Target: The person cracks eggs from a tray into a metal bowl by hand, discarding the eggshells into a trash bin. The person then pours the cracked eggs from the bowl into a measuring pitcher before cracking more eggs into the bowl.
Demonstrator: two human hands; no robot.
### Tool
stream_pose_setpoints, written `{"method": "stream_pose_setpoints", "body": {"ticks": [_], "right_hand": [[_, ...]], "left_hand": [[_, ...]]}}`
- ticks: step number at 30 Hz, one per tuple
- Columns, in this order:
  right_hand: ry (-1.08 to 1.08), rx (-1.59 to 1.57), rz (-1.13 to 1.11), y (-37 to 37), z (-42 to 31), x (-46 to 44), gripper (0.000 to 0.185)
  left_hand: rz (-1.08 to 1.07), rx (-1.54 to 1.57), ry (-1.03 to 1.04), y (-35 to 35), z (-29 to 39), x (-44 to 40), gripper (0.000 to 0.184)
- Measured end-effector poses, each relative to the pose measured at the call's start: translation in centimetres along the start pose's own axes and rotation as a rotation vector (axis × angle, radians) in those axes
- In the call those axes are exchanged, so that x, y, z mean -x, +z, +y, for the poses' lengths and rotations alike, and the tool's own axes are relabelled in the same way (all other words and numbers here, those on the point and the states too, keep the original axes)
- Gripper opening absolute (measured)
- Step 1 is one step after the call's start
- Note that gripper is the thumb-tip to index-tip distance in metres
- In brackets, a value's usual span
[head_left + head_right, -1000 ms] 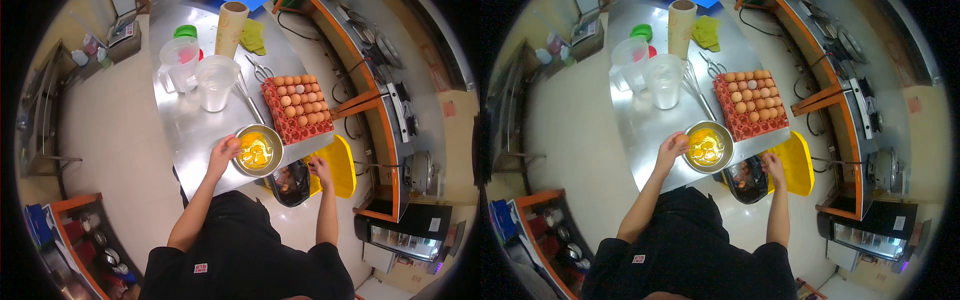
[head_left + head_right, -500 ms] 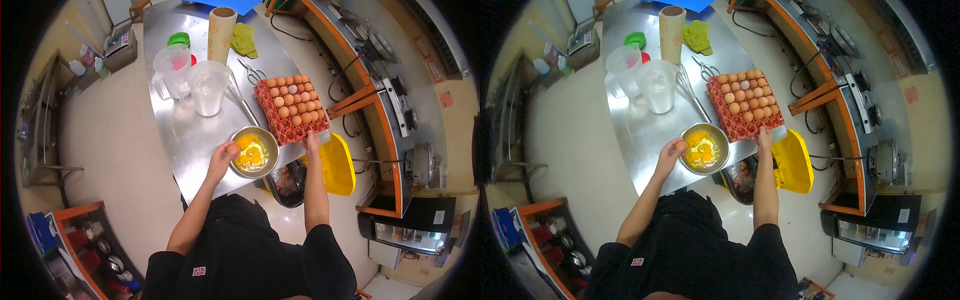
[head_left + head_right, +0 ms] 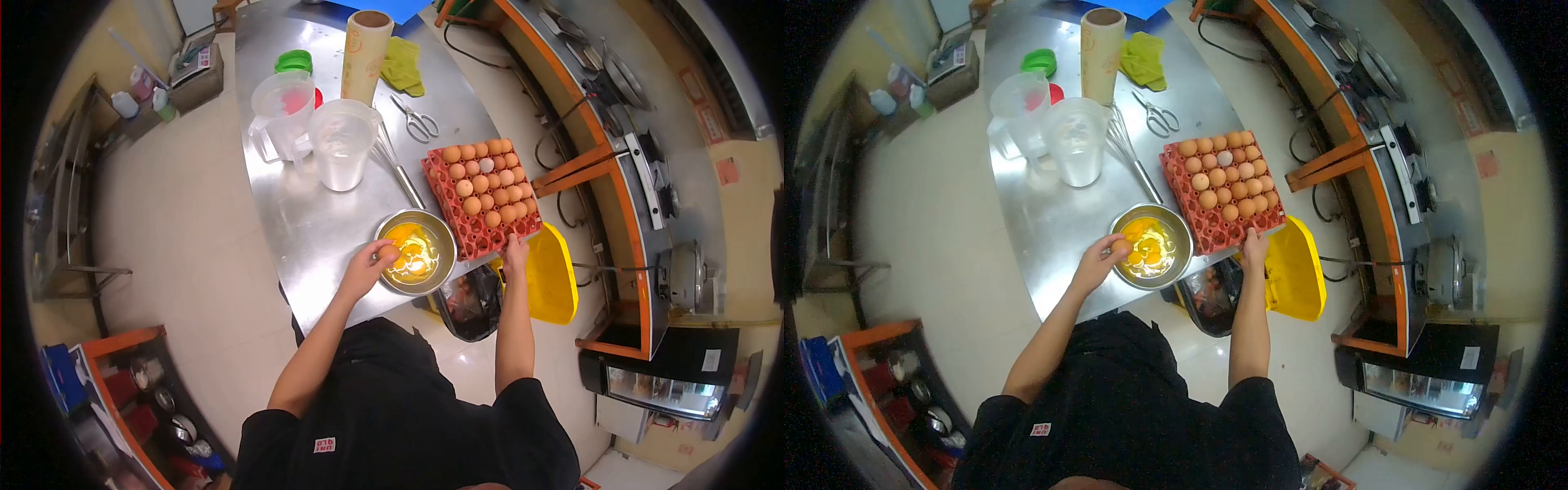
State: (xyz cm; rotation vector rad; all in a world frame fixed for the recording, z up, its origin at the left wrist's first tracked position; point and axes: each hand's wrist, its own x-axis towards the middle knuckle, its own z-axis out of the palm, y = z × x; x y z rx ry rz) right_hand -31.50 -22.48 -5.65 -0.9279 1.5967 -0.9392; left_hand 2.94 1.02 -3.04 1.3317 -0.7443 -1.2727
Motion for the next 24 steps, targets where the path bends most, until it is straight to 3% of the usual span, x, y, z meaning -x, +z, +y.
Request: {"method": "stream_pose_setpoints", "body": {"ticks": [9,18,21,24], "right_hand": [[0.051,-0.053,0.014,0.3,0.1,0.6,0.012],[0.024,-0.161,-0.159,-0.9,0.3,0.2,0.015],[0.102,0.018,-0.189,-2.1,-1.3,1.1,0.020],[0.085,0.457,0.047,-2.7,-6.2,1.6,0.028]], "left_hand": [[-0.015,0.021,-0.027,-1.4,0.3,-4.2,0.040],[0.010,0.077,-0.007,-0.9,0.6,-3.7,0.042],[0.010,0.087,-0.014,-0.6,0.2,-3.8,0.042],[0.023,0.088,0.003,-0.7,0.3,-3.7,0.042]]}}
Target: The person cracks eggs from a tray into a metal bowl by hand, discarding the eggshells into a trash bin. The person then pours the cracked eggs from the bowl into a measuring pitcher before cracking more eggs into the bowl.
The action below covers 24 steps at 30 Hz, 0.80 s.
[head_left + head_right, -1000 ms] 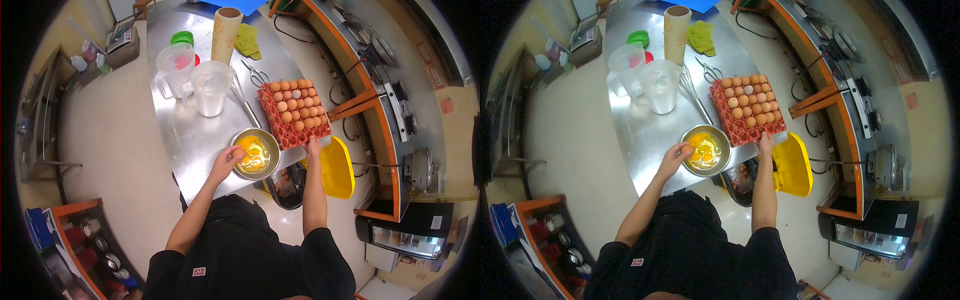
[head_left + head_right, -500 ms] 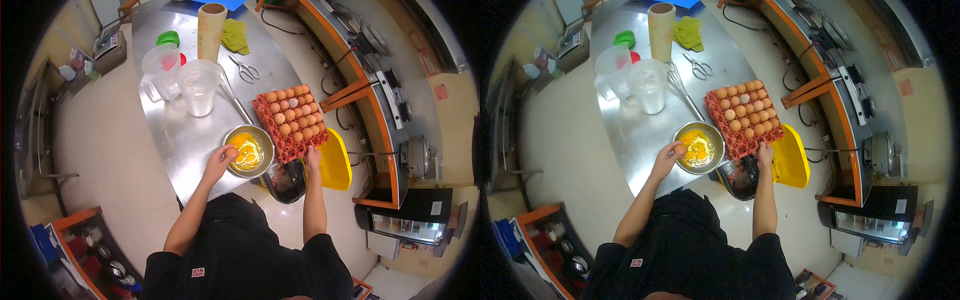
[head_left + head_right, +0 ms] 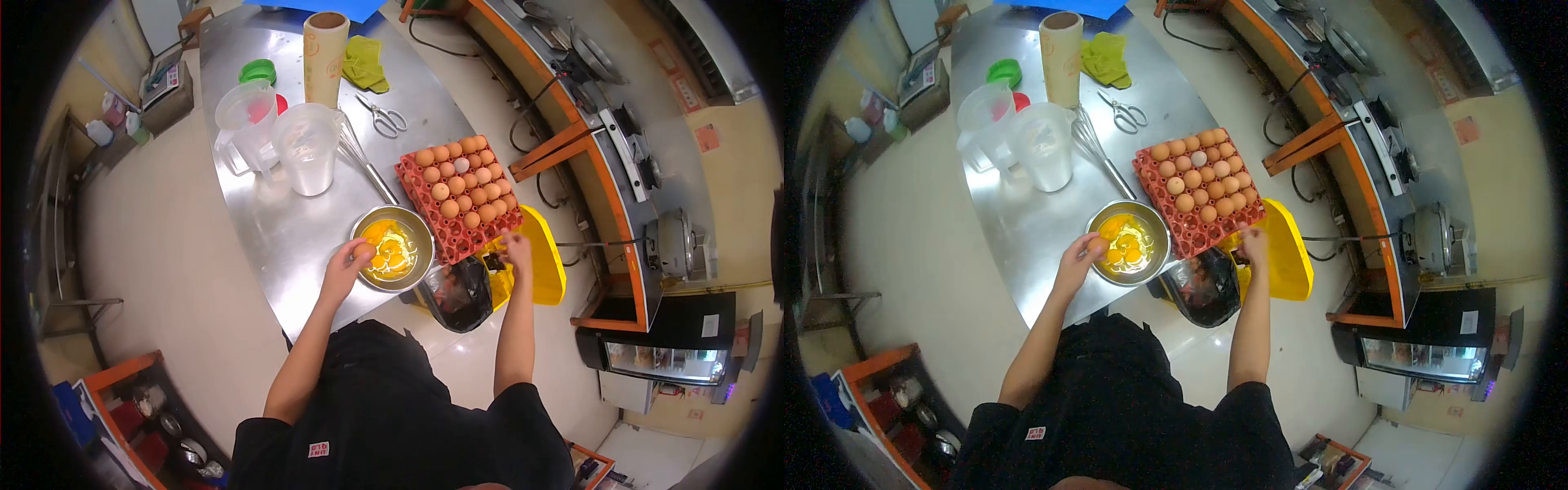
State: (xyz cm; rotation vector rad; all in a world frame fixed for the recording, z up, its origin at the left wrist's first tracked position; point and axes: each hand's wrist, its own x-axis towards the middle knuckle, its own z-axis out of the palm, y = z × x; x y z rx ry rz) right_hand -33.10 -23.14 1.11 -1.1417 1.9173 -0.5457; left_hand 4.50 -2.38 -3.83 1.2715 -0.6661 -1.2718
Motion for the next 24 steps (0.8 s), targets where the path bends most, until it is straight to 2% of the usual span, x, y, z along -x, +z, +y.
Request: {"method": "stream_pose_setpoints", "body": {"ticks": [3,6,8,9,12,15,18,24], "right_hand": [[-0.630,0.292,0.441,-1.0,-0.8,-3.2,0.029],[-0.667,0.240,0.193,-0.4,-4.5,-1.7,0.022],[-0.715,0.407,-0.020,1.4,-7.3,2.7,0.024],[-0.735,0.493,-0.131,2.2,-7.8,4.1,0.026],[-0.775,0.612,-0.138,3.9,-7.3,5.2,0.034],[-0.766,0.599,-0.173,4.5,-6.4,3.7,0.045],[-0.967,0.575,-0.072,5.0,-5.8,3.2,0.033],[-0.921,0.676,0.032,6.7,-6.5,3.2,0.041]], "left_hand": [[0.070,0.007,0.037,0.2,0.0,0.4,0.043],[0.214,-0.010,0.122,0.9,1.3,1.2,0.043],[0.311,-0.001,0.161,1.1,2.9,1.9,0.043],[0.292,0.046,0.168,1.2,2.9,1.9,0.043],[0.206,0.123,0.149,1.9,2.6,1.9,0.043],[0.111,0.265,-0.053,2.4,2.4,1.9,0.044],[0.074,0.304,-0.137,2.5,1.8,1.7,0.050],[0.052,0.317,-0.179,2.5,1.3,0.8,0.050]]}}
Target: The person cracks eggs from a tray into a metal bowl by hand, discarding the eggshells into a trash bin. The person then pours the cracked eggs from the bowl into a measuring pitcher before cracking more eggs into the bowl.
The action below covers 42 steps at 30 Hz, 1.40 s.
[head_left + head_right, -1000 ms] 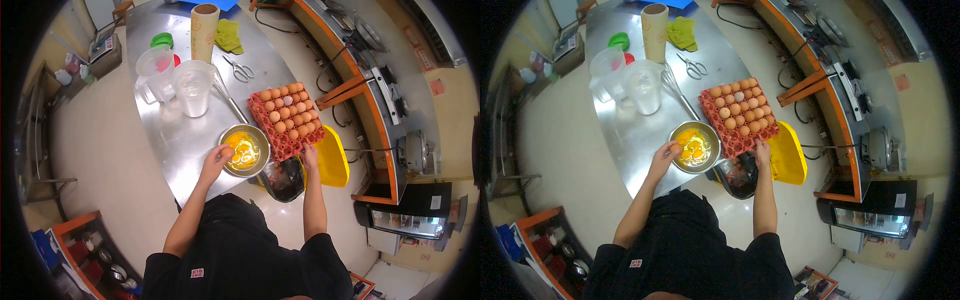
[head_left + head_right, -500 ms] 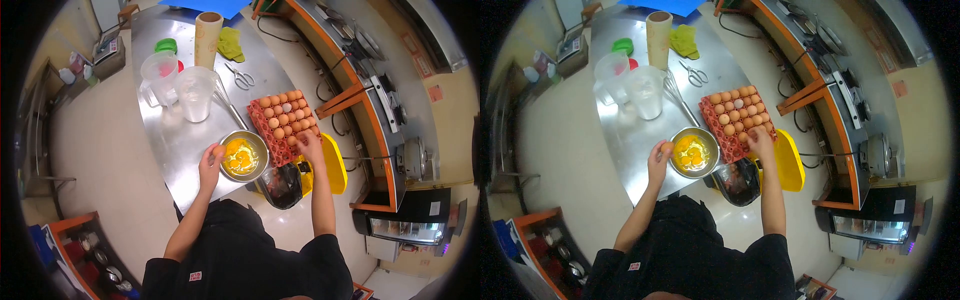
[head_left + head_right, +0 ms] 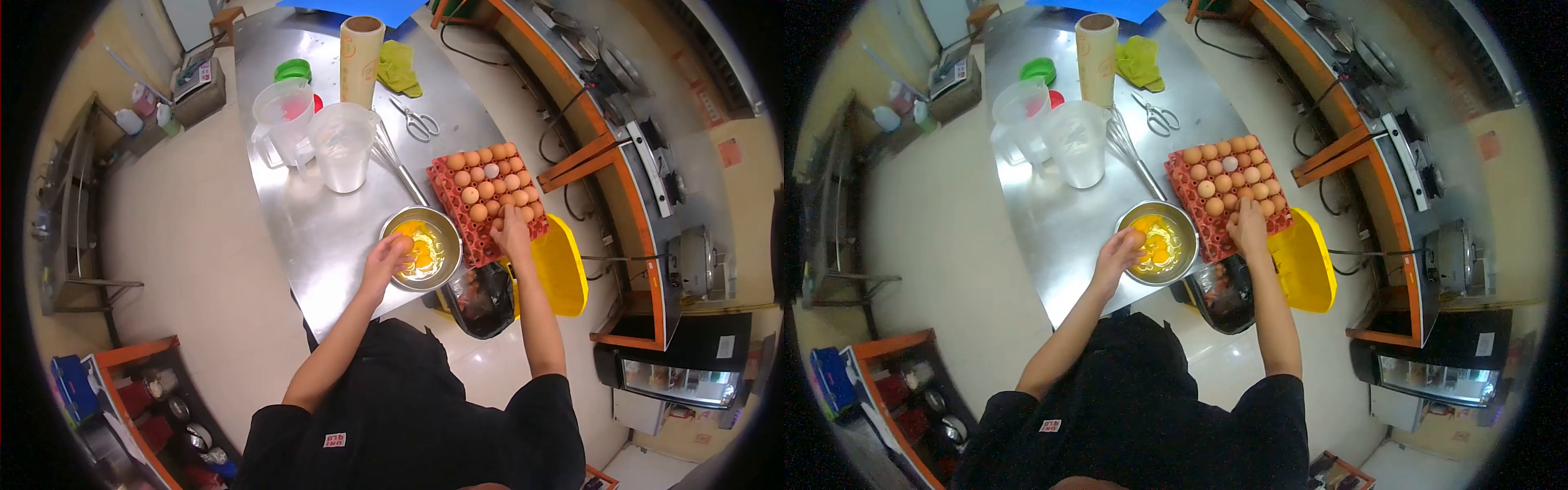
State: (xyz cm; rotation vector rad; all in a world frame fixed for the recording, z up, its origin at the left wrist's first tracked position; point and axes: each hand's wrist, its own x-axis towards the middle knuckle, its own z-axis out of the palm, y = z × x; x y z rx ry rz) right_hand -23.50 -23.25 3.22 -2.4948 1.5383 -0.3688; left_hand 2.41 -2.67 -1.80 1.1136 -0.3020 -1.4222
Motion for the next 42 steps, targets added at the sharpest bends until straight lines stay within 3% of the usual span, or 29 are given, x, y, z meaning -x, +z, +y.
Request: {"method": "stream_pose_setpoints", "body": {"ticks": [3,4,10,13,16,19,21,23,26,31,33,36,40,42], "right_hand": [[0.076,-0.019,-0.030,-0.2,-1.1,0.0,0.054],[0.130,-0.045,-0.050,-0.6,-1.8,0.1,0.054],[-0.008,-0.060,0.089,0.6,0.1,1.6,0.043],[0.134,-0.223,0.148,-1.6,-1.7,1.6,0.038],[0.430,-0.784,0.055,-1.3,-5.5,2.1,0.033],[0.144,-0.765,0.105,2.2,-10.5,2.4,0.030],[0.011,-0.812,0.011,6.6,-12.1,3.6,0.028],[0.292,-0.967,-0.123,6.2,-13.4,3.9,0.026],[0.550,-1.106,-0.078,6.1,-13.2,3.5,0.026],[0.256,-0.903,-0.022,7.6,-15.2,4.0,0.029],[0.570,-1.058,-0.114,6.2,-15.3,3.6,0.022],[0.257,-0.788,0.031,8.4,-14.7,4.2,0.015],[0.428,-0.614,-0.165,7.3,-15.2,4.7,0.023],[0.317,-0.493,-0.134,7.5,-15.1,4.6,0.024]], "left_hand": [[0.001,0.024,-0.009,0.2,-0.1,-0.2,0.052],[-0.001,0.031,-0.010,0.2,0.1,-0.3,0.052],[-0.022,0.061,-0.024,0.5,0.4,-0.8,0.053],[-0.046,0.061,-0.028,1.0,1.0,-0.7,0.053],[-0.080,0.010,-0.023,1.6,1.3,-1.0,0.053],[-0.135,-0.063,0.012,2.2,0.8,-1.5,0.051],[-0.182,-0.115,0.071,2.2,-0.6,-2.2,0.049],[-0.144,-0.107,0.045,1.4,-0.8,-2.4,0.046],[-0.133,-0.135,0.035,0.3,0.3,-2.4,0.046],[-0.199,-0.147,0.012,-0.4,1.8,-2.5,0.047],[-0.205,-0.185,-0.015,-0.9,2.2,-2.8,0.046],[-0.226,-0.205,0.002,-1.2,3.2,-3.0,0.046],[-0.222,-0.196,0.004,-2.0,2.8,-2.3,0.047],[-0.202,-0.180,0.027,-2.1,2.8,-2.1,0.047]]}}
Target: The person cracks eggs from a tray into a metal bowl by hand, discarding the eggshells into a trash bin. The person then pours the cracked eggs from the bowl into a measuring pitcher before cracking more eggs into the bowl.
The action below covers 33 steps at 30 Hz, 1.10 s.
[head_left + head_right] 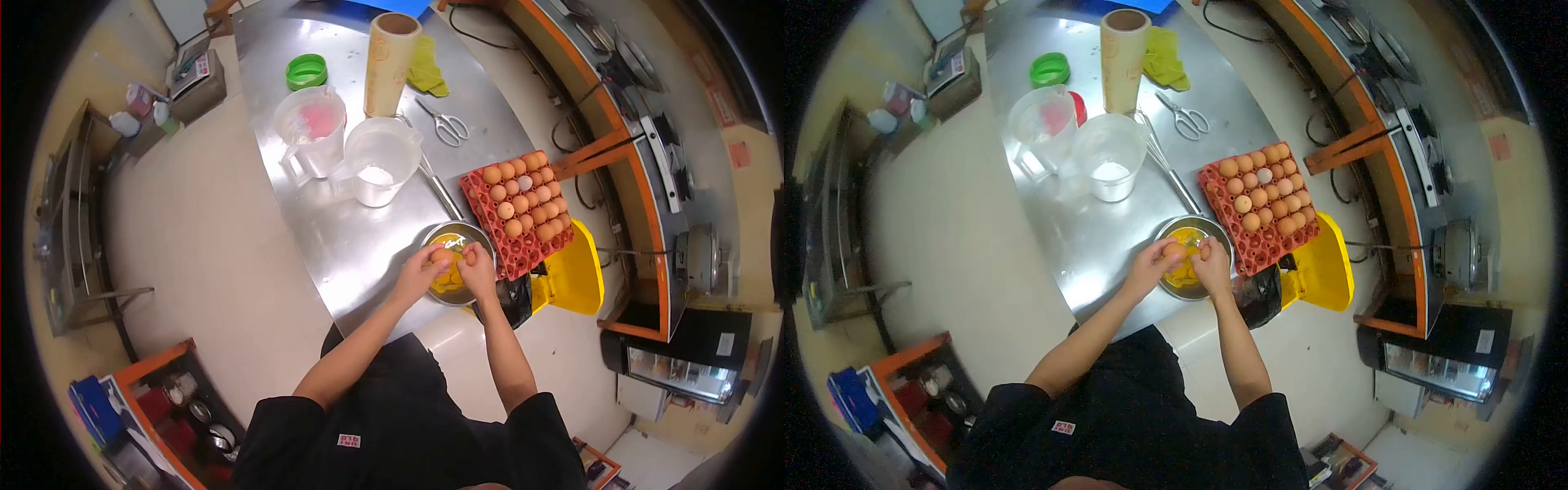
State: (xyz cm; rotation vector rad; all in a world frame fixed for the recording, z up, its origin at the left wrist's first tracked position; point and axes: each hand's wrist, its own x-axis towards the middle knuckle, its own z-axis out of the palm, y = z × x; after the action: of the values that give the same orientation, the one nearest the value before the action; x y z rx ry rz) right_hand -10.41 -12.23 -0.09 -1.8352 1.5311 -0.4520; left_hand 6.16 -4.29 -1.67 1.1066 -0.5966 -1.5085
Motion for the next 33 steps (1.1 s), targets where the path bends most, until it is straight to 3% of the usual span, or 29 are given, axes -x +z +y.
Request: {"method": "stream_pose_setpoints", "body": {"ticks": [7,14,17,20,24,27,30,33], "right_hand": [[-0.223,0.248,-0.019,-0.5,0.1,0.4,0.040],[-0.209,0.554,-0.214,-5.7,-5.1,0.8,0.061],[-0.233,0.539,-0.225,-5.5,-5.3,0.5,0.055],[-0.307,0.414,-0.244,-3.4,-0.9,-2.3,0.039],[-0.241,0.164,-0.313,-6.4,0.9,-2.9,0.022],[-0.194,0.246,-0.375,-13.4,-0.9,-0.1,0.030],[0.009,0.348,-0.411,-19.2,1.4,2.0,0.041],[-0.191,0.705,-0.151,-21.0,6.0,3.3,0.049]], "left_hand": [[0.091,0.087,0.056,0.6,-1.7,0.8,0.046],[0.086,0.085,0.097,0.3,-1.5,1.1,0.045],[0.084,0.091,0.099,0.2,-0.8,1.5,0.045],[0.090,0.121,0.130,0.1,-1.3,1.6,0.045],[0.107,0.125,0.072,0.1,-1.2,2.1,0.046],[0.095,0.112,0.073,-0.2,-1.4,1.9,0.046],[0.086,0.116,0.070,0.0,-0.9,1.5,0.047],[0.084,0.109,0.065,0.5,-1.1,1.0,0.047]]}}
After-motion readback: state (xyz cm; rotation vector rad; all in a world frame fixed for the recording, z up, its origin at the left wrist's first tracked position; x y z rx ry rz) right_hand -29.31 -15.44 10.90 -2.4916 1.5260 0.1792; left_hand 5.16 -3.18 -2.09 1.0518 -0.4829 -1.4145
